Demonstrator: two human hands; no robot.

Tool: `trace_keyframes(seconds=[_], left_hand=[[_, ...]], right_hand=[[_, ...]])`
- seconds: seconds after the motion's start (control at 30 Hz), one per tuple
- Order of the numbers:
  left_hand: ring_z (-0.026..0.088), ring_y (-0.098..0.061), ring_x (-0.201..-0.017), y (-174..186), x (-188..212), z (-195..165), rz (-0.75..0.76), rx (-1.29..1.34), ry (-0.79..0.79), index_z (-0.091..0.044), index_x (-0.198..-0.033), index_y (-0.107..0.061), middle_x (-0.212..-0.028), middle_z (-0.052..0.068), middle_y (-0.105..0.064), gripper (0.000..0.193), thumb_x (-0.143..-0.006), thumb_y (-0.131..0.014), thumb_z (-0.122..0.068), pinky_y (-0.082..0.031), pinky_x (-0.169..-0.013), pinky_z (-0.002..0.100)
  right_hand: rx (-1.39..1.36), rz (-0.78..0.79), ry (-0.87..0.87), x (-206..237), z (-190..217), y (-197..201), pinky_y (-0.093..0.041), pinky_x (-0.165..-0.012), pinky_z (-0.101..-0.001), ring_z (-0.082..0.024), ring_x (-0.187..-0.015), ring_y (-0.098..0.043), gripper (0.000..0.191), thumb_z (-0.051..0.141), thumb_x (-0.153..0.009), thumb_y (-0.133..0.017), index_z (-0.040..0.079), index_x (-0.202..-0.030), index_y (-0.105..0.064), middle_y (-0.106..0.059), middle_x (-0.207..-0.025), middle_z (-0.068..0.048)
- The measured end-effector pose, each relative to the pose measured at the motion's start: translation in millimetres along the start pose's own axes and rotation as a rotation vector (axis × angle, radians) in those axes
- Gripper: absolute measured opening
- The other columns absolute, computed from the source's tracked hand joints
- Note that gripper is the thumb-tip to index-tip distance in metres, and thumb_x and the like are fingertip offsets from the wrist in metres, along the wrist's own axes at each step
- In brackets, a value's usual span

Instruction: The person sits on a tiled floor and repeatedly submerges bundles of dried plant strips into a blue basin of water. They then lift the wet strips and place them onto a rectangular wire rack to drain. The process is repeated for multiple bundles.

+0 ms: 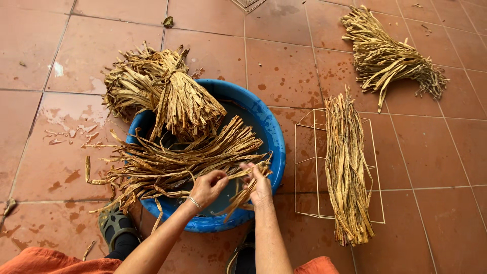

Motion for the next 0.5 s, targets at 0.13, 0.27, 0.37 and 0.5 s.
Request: trace_keyframes(seconds=[0.13, 0.27, 0.37, 0.5], left_hand=[[0.017, -0.074, -0.072, -3.2, 17.5, 1.5, 0.082, -0.06, 0.101, -0.009, -0.103, -0.075, -0.085, 0.007, -0.079, 0.027, -0.091, -0.07, -0.032, -0.059, -0.068, 0.034], [0.02, -0.073, -0.074, -11.0, 24.1, 3.1, 0.165, -0.111, 0.157, -0.007, -0.101, -0.075, -0.084, 0.01, -0.079, 0.026, -0.091, -0.07, -0.031, -0.058, -0.071, 0.034], [0.015, -0.073, -0.081, -22.5, 16.7, -7.5, 0.256, 0.024, 0.037, -0.008, -0.112, -0.067, -0.092, 0.007, -0.076, 0.03, -0.092, -0.068, -0.03, -0.059, -0.074, 0.031], [0.014, -0.071, -0.083, -42.5, -5.5, -40.0, 0.201, 0.206, -0.139, -0.009, -0.122, -0.065, -0.097, 0.006, -0.075, 0.032, -0.099, -0.059, -0.03, -0.056, -0.074, 0.031]], right_hand=[[-0.062, -0.054, 0.228, -3.7, 15.9, 5.5, -0.045, -0.046, -0.028, -0.01, -0.063, -0.057, 0.036, 0.031, -0.099, -0.062, 0.008, -0.127, -0.065, -0.077, -0.11, -0.01], [-0.088, -0.029, 0.335, 2.3, 35.3, 11.3, -0.048, -0.048, -0.0276, -0.009, -0.066, -0.056, 0.029, 0.027, -0.099, -0.068, 0.007, -0.12, -0.068, -0.075, -0.106, -0.01], [-0.059, 0.03, 0.375, 12.6, 46.7, 6.1, -0.048, -0.051, -0.0281, -0.01, -0.072, -0.057, 0.021, 0.021, -0.098, -0.072, 0.007, -0.113, -0.07, -0.074, -0.107, -0.009], [0.016, 0.109, 0.375, 36.7, 54.0, -16.8, -0.052, -0.069, -0.0291, -0.011, -0.093, -0.062, 0.022, 0.015, -0.095, -0.071, 0.006, -0.115, -0.071, -0.074, -0.119, -0.005]])
Point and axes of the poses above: each hand's wrist, its own x-axis away from the middle knuckle, its own y-axis out of the back of the hand, z = x × y, the point moved 1 cm from there along -x, towards the middle knuckle
